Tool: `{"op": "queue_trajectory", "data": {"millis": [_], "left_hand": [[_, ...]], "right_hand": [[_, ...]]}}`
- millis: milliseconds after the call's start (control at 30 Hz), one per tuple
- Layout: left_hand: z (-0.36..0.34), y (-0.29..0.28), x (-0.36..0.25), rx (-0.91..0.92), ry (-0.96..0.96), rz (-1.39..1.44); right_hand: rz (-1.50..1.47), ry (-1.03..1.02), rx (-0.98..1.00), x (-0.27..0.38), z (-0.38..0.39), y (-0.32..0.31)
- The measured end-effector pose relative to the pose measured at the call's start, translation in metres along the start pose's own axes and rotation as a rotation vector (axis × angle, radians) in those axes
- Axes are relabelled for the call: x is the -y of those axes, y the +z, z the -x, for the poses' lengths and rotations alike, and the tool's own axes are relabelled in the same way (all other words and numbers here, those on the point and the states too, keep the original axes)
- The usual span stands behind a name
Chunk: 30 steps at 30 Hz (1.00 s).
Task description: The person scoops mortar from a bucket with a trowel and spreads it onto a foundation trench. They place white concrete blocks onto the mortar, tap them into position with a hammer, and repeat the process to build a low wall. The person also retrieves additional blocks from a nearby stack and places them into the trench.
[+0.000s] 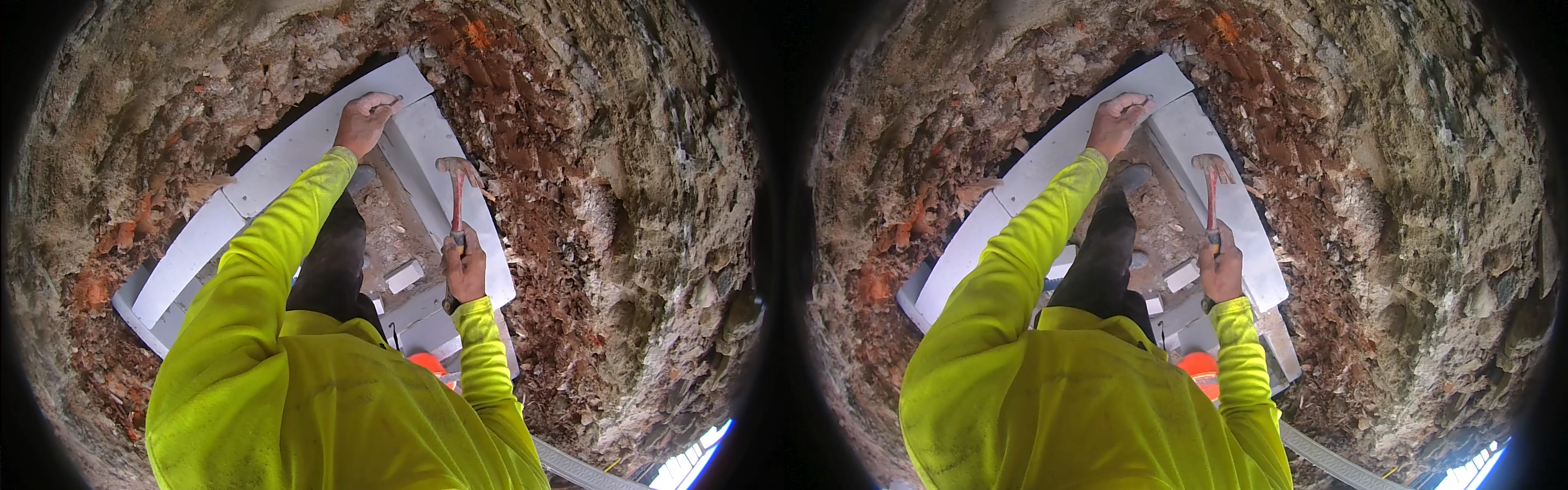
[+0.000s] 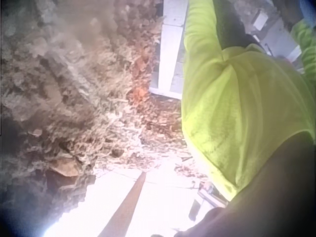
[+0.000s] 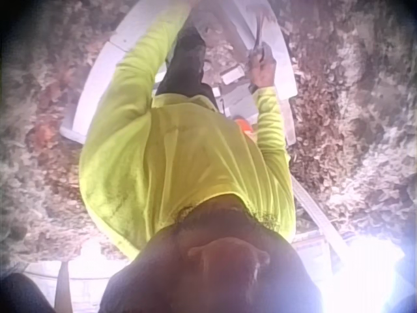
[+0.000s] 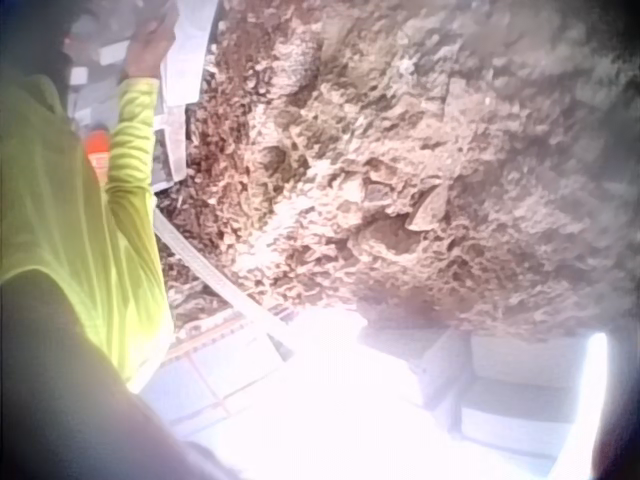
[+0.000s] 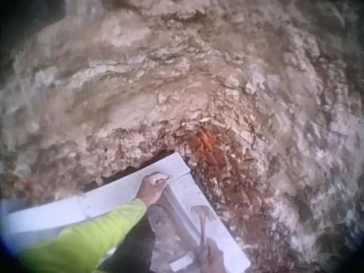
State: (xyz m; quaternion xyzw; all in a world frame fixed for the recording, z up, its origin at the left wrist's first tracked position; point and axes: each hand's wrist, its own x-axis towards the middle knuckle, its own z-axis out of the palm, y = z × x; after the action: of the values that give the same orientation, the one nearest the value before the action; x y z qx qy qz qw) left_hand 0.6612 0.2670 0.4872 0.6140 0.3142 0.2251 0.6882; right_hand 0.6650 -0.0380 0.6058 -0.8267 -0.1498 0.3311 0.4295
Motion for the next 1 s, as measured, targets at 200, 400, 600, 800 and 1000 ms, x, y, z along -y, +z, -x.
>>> {"op": "queue_trajectory", "data": {"millis": [200, 400, 600, 800, 1000], "left_hand": [[-0.040, 0.006, 0.006, -0.141, 0.037, -0.038], [-0.054, 0.018, 0.026, -0.215, 0.059, 0.106], [-0.053, 0.016, 0.014, -0.247, 0.172, -0.126], [-0.052, 0.017, 0.009, -0.204, 0.179, -0.235], [-0.056, 0.021, 0.025, -0.187, 0.166, -0.108]], "right_hand": [[0.243, -0.276, 0.024, 0.036, -0.038, -0.018], [0.381, -0.405, 0.065, 0.089, -0.083, -0.026], [0.508, -0.773, 0.136, 0.131, -0.131, -0.023], [0.770, -0.696, 0.275, 0.145, -0.163, -0.020], [0.723, -0.792, 0.227, 0.136, -0.173, -0.014]]}}
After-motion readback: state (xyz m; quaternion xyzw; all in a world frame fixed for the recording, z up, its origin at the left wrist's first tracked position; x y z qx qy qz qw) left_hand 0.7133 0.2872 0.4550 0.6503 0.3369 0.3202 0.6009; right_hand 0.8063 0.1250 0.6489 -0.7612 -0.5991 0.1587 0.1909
